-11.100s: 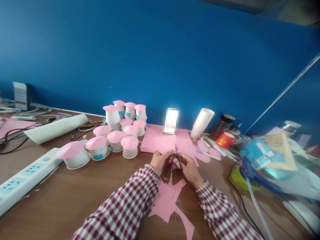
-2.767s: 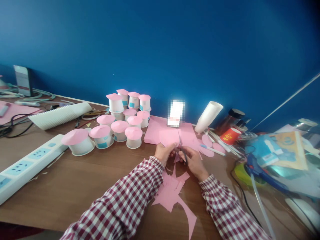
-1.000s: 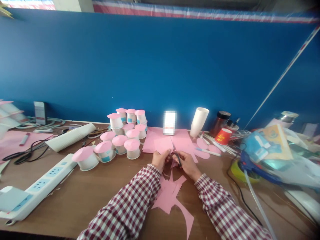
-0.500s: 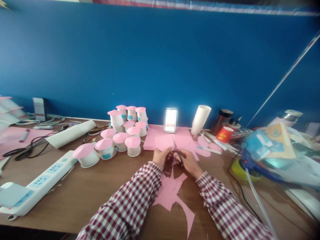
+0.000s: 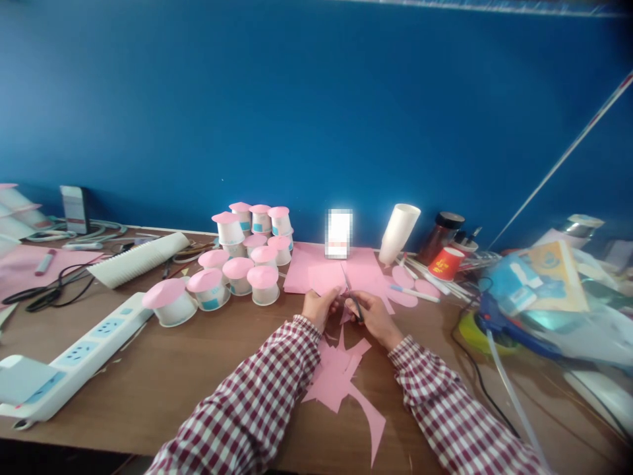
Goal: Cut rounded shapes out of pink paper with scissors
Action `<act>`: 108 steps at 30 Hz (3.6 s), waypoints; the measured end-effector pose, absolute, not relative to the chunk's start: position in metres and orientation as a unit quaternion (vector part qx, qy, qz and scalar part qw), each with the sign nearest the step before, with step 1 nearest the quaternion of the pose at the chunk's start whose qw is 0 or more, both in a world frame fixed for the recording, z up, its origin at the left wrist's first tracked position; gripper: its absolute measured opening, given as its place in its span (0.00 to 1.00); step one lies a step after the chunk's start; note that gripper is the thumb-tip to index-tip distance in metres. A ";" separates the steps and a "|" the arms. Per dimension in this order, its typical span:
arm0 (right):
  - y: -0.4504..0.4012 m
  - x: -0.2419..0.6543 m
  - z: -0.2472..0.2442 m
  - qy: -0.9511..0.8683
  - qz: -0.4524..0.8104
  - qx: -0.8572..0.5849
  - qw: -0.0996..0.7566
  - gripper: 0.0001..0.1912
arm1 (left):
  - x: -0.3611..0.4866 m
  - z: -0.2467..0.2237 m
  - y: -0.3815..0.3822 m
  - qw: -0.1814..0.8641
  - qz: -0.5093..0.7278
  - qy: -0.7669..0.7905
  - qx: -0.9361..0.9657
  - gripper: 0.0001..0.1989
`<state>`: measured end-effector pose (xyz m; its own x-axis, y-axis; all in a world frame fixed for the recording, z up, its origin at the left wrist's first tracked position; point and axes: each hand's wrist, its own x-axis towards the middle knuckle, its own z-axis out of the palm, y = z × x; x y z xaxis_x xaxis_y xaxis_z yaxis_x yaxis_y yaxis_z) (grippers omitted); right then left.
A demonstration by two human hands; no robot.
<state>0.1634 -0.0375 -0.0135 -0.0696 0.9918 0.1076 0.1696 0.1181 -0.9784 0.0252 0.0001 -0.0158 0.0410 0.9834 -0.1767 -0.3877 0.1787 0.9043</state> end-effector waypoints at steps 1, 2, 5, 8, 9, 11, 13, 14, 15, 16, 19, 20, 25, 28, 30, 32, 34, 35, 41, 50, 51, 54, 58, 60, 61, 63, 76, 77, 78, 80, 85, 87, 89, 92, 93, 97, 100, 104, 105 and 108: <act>-0.038 0.163 -0.013 -0.585 0.439 -0.498 0.466 0.21 | 0.025 -0.016 0.000 0.636 0.540 0.428 0.347 0.13; -0.038 0.163 -0.013 -0.586 0.437 -0.498 0.467 0.21 | 0.025 -0.016 0.000 0.638 0.540 0.424 0.348 0.13; -0.038 0.163 -0.012 -0.593 0.432 -0.495 0.465 0.21 | 0.024 -0.016 0.000 0.637 0.535 0.430 0.353 0.14; -0.039 0.163 -0.011 -0.594 0.432 -0.496 0.463 0.20 | 0.024 -0.018 0.000 0.632 0.529 0.440 0.357 0.14; -0.039 0.163 -0.011 -0.593 0.432 -0.497 0.463 0.20 | 0.024 -0.018 0.000 0.631 0.529 0.441 0.357 0.14; -0.038 0.162 -0.011 -0.593 0.431 -0.496 0.465 0.19 | 0.024 -0.018 0.000 0.634 0.532 0.435 0.355 0.14; -0.038 0.163 -0.011 -0.592 0.429 -0.496 0.469 0.19 | 0.024 -0.018 0.000 0.638 0.536 0.427 0.351 0.14; -0.038 0.163 -0.012 -0.591 0.428 -0.496 0.470 0.20 | 0.024 -0.017 0.000 0.640 0.537 0.424 0.349 0.14; -0.037 0.163 -0.012 -0.590 0.429 -0.497 0.471 0.20 | 0.025 -0.017 0.000 0.640 0.538 0.423 0.348 0.14; -0.037 0.163 -0.013 -0.588 0.429 -0.498 0.471 0.20 | 0.025 -0.017 0.000 0.640 0.538 0.426 0.347 0.13; -0.037 0.163 -0.012 -0.590 0.430 -0.497 0.470 0.19 | 0.025 -0.017 0.001 0.636 0.535 0.438 0.343 0.14; -0.038 0.162 -0.012 -0.591 0.430 -0.495 0.469 0.19 | 0.025 -0.017 0.001 0.635 0.535 0.440 0.341 0.14; -0.040 0.162 -0.009 -0.600 0.428 -0.489 0.466 0.18 | 0.025 -0.015 0.001 0.640 0.535 0.441 0.331 0.14; -0.039 0.162 -0.008 -0.596 0.430 -0.493 0.466 0.19 | 0.025 -0.014 0.000 0.639 0.533 0.444 0.331 0.14; -0.039 0.162 -0.008 -0.593 0.431 -0.496 0.465 0.19 | 0.025 -0.014 0.000 0.639 0.533 0.445 0.332 0.14; -0.038 0.162 -0.009 -0.592 0.431 -0.497 0.465 0.19 | 0.025 -0.015 0.000 0.640 0.534 0.439 0.335 0.13; -0.038 0.162 -0.010 -0.590 0.432 -0.497 0.467 0.19 | 0.025 -0.015 0.000 0.643 0.534 0.431 0.338 0.12; -0.038 0.163 -0.011 -0.589 0.433 -0.497 0.468 0.19 | 0.024 -0.015 0.000 0.644 0.534 0.430 0.340 0.12; -0.037 0.164 -0.015 -0.584 0.438 -0.495 0.470 0.19 | 0.024 -0.015 0.000 0.646 0.537 0.425 0.337 0.13; -0.038 0.164 -0.011 -0.587 0.429 -0.506 0.465 0.19 | 0.024 -0.010 -0.002 0.650 0.537 0.430 0.324 0.15; -0.038 0.164 -0.011 -0.586 0.430 -0.506 0.464 0.19 | 0.024 -0.011 -0.001 0.646 0.534 0.436 0.326 0.15; -0.038 0.164 -0.012 -0.587 0.432 -0.505 0.462 0.19 | 0.024 -0.014 0.000 0.639 0.530 0.447 0.335 0.16; -0.037 0.165 -0.014 -0.593 0.430 -0.502 0.461 0.19 | 0.024 -0.015 0.000 0.638 0.528 0.443 0.342 0.15; -0.036 0.165 -0.015 -0.594 0.429 -0.500 0.462 0.19 | 0.024 -0.014 0.000 0.638 0.528 0.445 0.341 0.15; -0.036 0.165 -0.015 -0.595 0.428 -0.499 0.462 0.19 | 0.024 -0.013 0.000 0.638 0.528 0.446 0.338 0.15; -0.036 0.165 -0.014 -0.597 0.428 -0.498 0.460 0.19 | 0.024 -0.012 -0.001 0.639 0.530 0.448 0.332 0.15; -0.039 0.163 -0.008 -0.592 0.428 -0.507 0.457 0.21 | 0.020 -0.010 0.000 0.623 0.536 0.448 0.352 0.14; -0.039 0.164 -0.009 -0.592 0.428 -0.507 0.458 0.21 | 0.020 -0.009 0.000 0.624 0.535 0.449 0.350 0.14; -0.039 0.164 -0.010 -0.591 0.429 -0.506 0.458 0.21 | 0.020 -0.008 0.000 0.628 0.535 0.448 0.345 0.14; -0.038 0.164 -0.011 -0.591 0.429 -0.507 0.459 0.20 | 0.020 -0.006 -0.002 0.637 0.535 0.442 0.335 0.14; -0.038 0.163 -0.010 -0.585 0.432 -0.510 0.460 0.20 | 0.020 -0.007 -0.001 0.634 0.537 0.448 0.330 0.17; -0.038 0.163 -0.010 -0.583 0.434 -0.510 0.461 0.20 | 0.020 -0.009 0.000 0.626 0.535 0.460 0.333 0.17; -0.039 0.163 -0.010 -0.583 0.434 -0.510 0.460 0.21 | 0.020 -0.011 0.000 0.621 0.530 0.467 0.339 0.17; -0.039 0.163 -0.011 -0.586 0.430 -0.512 0.457 0.22 | 0.020 -0.011 0.000 0.619 0.527 0.469 0.346 0.17; -0.039 0.163 -0.012 -0.588 0.429 -0.512 0.456 0.22 | 0.020 -0.010 0.000 0.619 0.527 0.470 0.345 0.17; -0.039 0.164 -0.012 -0.596 0.427 -0.506 0.454 0.21 | 0.019 -0.007 -0.001 0.620 0.522 0.479 0.339 0.17; -0.039 0.163 -0.011 -0.595 0.430 -0.506 0.454 0.21 | 0.019 -0.005 -0.002 0.621 0.520 0.479 0.339 0.17; -0.039 0.163 -0.009 -0.591 0.432 -0.508 0.454 0.21 | 0.019 -0.005 -0.002 0.621 0.527 0.471 0.340 0.16; -0.039 0.163 -0.008 -0.590 0.433 -0.508 0.454 0.22 | 0.019 -0.005 -0.002 0.622 0.528 0.468 0.340 0.16; -0.040 0.162 -0.007 -0.588 0.433 -0.510 0.455 0.22 | 0.018 -0.006 -0.001 0.628 0.530 0.460 0.336 0.15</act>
<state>0.1624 -0.0400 -0.0073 -0.0665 0.9934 0.0933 0.2050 0.1051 -0.9731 0.0185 -0.0014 -0.0057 0.0147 0.9752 -0.2210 -0.3575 0.2116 0.9096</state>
